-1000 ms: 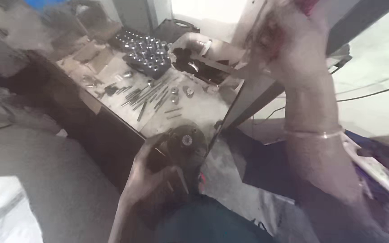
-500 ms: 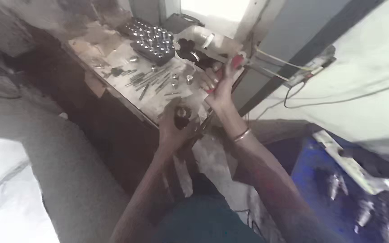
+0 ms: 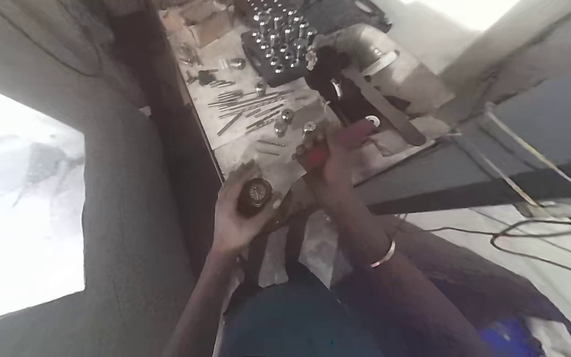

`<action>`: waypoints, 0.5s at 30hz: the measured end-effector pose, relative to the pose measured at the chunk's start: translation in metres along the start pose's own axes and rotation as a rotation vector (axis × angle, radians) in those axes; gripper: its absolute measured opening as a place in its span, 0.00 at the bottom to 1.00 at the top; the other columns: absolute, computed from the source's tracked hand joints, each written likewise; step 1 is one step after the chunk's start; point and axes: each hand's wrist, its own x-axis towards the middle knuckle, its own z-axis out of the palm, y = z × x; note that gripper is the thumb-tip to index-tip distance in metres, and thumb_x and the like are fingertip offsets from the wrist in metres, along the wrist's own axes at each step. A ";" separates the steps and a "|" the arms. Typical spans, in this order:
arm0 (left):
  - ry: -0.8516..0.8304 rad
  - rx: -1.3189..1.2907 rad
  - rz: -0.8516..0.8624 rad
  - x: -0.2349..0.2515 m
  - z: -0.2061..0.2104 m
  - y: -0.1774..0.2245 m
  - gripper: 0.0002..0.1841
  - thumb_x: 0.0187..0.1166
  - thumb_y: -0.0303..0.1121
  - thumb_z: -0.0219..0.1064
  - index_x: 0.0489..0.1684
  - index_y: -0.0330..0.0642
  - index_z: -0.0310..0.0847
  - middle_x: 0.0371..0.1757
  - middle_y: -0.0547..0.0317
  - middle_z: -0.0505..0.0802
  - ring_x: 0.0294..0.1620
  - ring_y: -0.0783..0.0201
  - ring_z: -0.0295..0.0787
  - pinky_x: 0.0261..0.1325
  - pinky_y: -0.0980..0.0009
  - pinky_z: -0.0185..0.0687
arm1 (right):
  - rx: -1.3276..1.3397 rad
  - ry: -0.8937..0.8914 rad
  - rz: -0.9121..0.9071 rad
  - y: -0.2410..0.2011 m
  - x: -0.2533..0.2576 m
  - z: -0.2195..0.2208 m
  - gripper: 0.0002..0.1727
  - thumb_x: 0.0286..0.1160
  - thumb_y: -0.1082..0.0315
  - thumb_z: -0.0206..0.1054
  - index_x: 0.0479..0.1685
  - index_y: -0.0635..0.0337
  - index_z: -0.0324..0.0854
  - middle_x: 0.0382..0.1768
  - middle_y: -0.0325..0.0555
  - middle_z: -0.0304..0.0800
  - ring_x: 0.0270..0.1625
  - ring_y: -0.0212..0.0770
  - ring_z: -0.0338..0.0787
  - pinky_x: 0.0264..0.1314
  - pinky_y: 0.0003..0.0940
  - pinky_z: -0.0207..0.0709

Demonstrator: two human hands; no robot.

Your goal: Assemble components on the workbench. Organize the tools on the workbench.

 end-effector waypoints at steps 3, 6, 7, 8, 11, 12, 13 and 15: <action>-0.025 0.046 0.009 -0.005 0.000 -0.002 0.38 0.67 0.59 0.77 0.75 0.47 0.81 0.78 0.55 0.85 0.85 0.51 0.73 0.89 0.41 0.62 | -0.046 0.006 0.041 0.000 -0.010 -0.015 0.20 0.95 0.49 0.44 0.42 0.46 0.78 0.31 0.34 0.87 0.38 0.33 0.91 0.49 0.34 0.89; -0.100 0.000 -0.019 -0.003 -0.005 -0.002 0.37 0.69 0.58 0.77 0.78 0.50 0.78 0.82 0.60 0.82 0.90 0.53 0.65 0.94 0.39 0.50 | -0.250 -0.169 -0.038 -0.021 -0.020 -0.035 0.22 0.92 0.45 0.50 0.68 0.49 0.77 0.53 0.41 0.91 0.56 0.40 0.92 0.62 0.42 0.88; -0.107 -0.031 -0.023 -0.003 -0.005 -0.004 0.37 0.69 0.58 0.77 0.78 0.51 0.78 0.82 0.61 0.81 0.90 0.53 0.63 0.94 0.38 0.48 | -0.300 -0.189 -0.074 -0.031 -0.021 -0.038 0.27 0.91 0.41 0.49 0.71 0.49 0.76 0.57 0.41 0.90 0.58 0.41 0.91 0.62 0.44 0.88; -0.109 -0.064 -0.022 -0.005 -0.004 -0.005 0.38 0.69 0.57 0.77 0.79 0.51 0.78 0.82 0.61 0.81 0.91 0.53 0.63 0.95 0.38 0.46 | -0.280 -0.156 -0.078 -0.040 -0.019 -0.037 0.30 0.91 0.39 0.45 0.69 0.50 0.79 0.58 0.42 0.91 0.58 0.40 0.91 0.62 0.44 0.88; -0.088 -0.132 -0.026 -0.006 0.000 -0.008 0.38 0.69 0.55 0.79 0.80 0.50 0.76 0.82 0.60 0.81 0.89 0.53 0.65 0.94 0.43 0.51 | -0.167 -0.048 0.019 -0.070 -0.008 -0.039 0.34 0.94 0.40 0.34 0.73 0.57 0.73 0.61 0.48 0.90 0.63 0.45 0.91 0.67 0.46 0.86; -0.083 -0.138 -0.032 -0.007 0.001 -0.009 0.38 0.69 0.55 0.79 0.80 0.50 0.76 0.82 0.60 0.81 0.88 0.54 0.67 0.92 0.46 0.57 | -0.161 -0.047 0.044 -0.077 -0.004 -0.041 0.33 0.94 0.41 0.38 0.73 0.57 0.73 0.61 0.48 0.91 0.63 0.45 0.92 0.67 0.45 0.86; -0.082 -0.143 -0.034 -0.008 0.001 -0.010 0.38 0.70 0.54 0.78 0.81 0.51 0.76 0.82 0.60 0.81 0.88 0.54 0.68 0.91 0.47 0.61 | -0.171 -0.061 0.054 -0.080 -0.003 -0.042 0.31 0.94 0.42 0.41 0.72 0.57 0.73 0.59 0.48 0.92 0.61 0.44 0.92 0.67 0.44 0.86; -0.085 -0.127 -0.039 -0.007 0.001 -0.011 0.37 0.70 0.55 0.78 0.81 0.53 0.76 0.83 0.61 0.80 0.88 0.56 0.67 0.91 0.45 0.60 | -0.198 -0.067 0.061 -0.078 -0.003 -0.042 0.27 0.93 0.41 0.44 0.65 0.52 0.78 0.54 0.43 0.93 0.57 0.40 0.92 0.65 0.41 0.86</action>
